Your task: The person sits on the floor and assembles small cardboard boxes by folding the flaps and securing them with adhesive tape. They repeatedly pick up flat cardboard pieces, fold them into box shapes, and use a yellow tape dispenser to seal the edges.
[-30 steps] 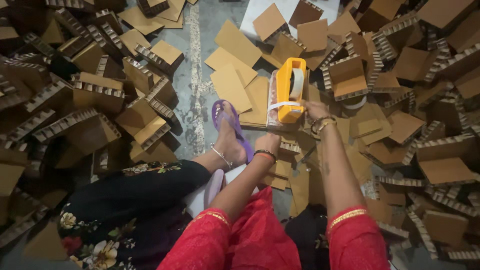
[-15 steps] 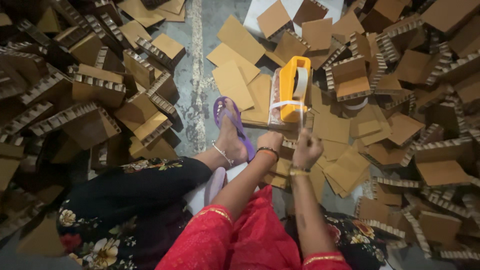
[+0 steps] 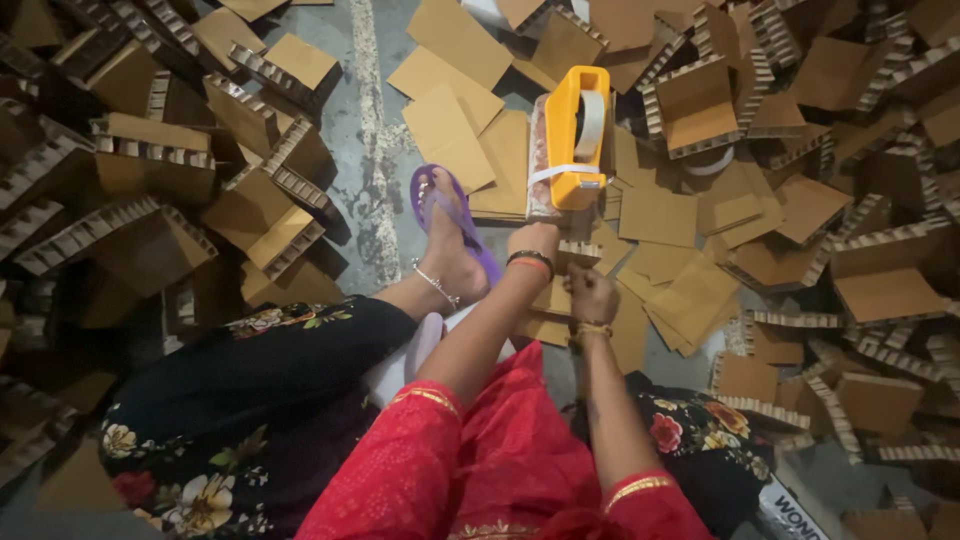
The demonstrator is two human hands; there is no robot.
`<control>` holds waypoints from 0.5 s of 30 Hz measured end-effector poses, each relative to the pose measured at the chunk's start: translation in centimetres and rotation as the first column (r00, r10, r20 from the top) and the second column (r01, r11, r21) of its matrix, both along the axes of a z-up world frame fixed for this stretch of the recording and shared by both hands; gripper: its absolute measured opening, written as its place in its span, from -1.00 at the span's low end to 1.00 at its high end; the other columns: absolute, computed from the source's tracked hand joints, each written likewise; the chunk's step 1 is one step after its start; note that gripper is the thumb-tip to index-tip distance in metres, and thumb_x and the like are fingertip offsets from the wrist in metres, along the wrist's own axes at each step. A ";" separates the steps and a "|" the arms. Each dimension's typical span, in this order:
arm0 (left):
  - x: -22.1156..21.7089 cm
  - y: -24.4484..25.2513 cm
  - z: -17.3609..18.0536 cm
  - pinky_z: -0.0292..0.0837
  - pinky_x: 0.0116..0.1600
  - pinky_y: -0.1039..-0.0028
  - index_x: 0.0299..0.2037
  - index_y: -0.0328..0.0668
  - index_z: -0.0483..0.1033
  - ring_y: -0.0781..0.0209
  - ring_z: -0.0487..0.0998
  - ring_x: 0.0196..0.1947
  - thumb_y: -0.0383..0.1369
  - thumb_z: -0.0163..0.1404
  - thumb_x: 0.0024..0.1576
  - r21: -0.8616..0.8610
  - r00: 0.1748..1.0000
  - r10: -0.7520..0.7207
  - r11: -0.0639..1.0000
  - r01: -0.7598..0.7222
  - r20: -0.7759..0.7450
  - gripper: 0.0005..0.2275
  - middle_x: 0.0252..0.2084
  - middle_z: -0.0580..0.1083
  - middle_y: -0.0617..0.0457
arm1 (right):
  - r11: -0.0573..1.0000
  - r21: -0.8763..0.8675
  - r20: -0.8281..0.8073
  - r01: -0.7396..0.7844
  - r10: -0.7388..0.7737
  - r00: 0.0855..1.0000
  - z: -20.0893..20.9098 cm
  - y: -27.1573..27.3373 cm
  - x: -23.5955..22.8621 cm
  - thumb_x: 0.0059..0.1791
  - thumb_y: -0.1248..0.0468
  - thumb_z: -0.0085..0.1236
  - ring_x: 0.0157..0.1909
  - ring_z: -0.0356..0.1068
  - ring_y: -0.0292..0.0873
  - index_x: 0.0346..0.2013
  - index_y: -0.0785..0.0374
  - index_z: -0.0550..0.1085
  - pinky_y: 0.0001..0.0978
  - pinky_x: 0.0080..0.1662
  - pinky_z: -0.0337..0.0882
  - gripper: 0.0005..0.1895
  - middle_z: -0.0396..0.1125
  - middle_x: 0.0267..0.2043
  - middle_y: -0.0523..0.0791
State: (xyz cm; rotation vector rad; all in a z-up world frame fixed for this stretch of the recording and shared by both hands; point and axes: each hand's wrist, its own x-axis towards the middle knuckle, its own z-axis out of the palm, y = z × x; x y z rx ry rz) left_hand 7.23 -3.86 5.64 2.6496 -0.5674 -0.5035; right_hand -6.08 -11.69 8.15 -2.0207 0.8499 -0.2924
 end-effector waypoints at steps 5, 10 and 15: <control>-0.4 0.1 1.0 0.60 -0.09 0.20 -0.21 -0.13 0.68 -0.06 0.67 -0.10 -0.46 -0.08 0.19 0.021 1.000 -0.009 1.000 0.009 -0.006 -0.80 -0.12 0.62 -0.14 | 0.882 -0.441 -0.273 -0.167 0.046 0.961 5.2 -0.8 1.2 -0.23 -0.10 0.44 -0.36 0.46 0.12 -0.39 0.22 0.67 -0.05 -0.29 0.42 -0.56 0.47 -0.43 0.02; -0.3 0.2 1.2 0.59 -0.09 0.19 -0.23 -0.13 0.68 -0.06 0.66 -0.11 -0.47 -0.07 0.17 0.003 1.000 0.002 1.000 -0.002 0.011 -0.80 -0.14 0.61 -0.14 | 0.933 -0.267 0.374 -0.240 0.329 0.867 3.9 -3.7 5.5 -0.18 0.00 0.38 -0.16 0.47 0.02 -0.07 0.32 0.54 -0.18 -0.11 0.44 -0.46 0.46 -0.16 0.01; -1.0 1.8 2.7 0.57 -0.11 0.20 -0.26 -0.08 0.65 -0.07 0.64 -0.13 -0.45 0.05 -0.05 -0.004 0.993 -0.116 0.993 0.116 0.028 -0.81 -0.19 0.60 -0.11 | 0.928 0.139 -0.032 -0.345 0.352 0.935 2.7 -7.1 11.5 -0.02 0.17 0.32 -0.26 0.45 -0.24 -0.17 0.24 0.67 -0.36 -0.17 0.44 -0.77 0.52 -0.25 -0.13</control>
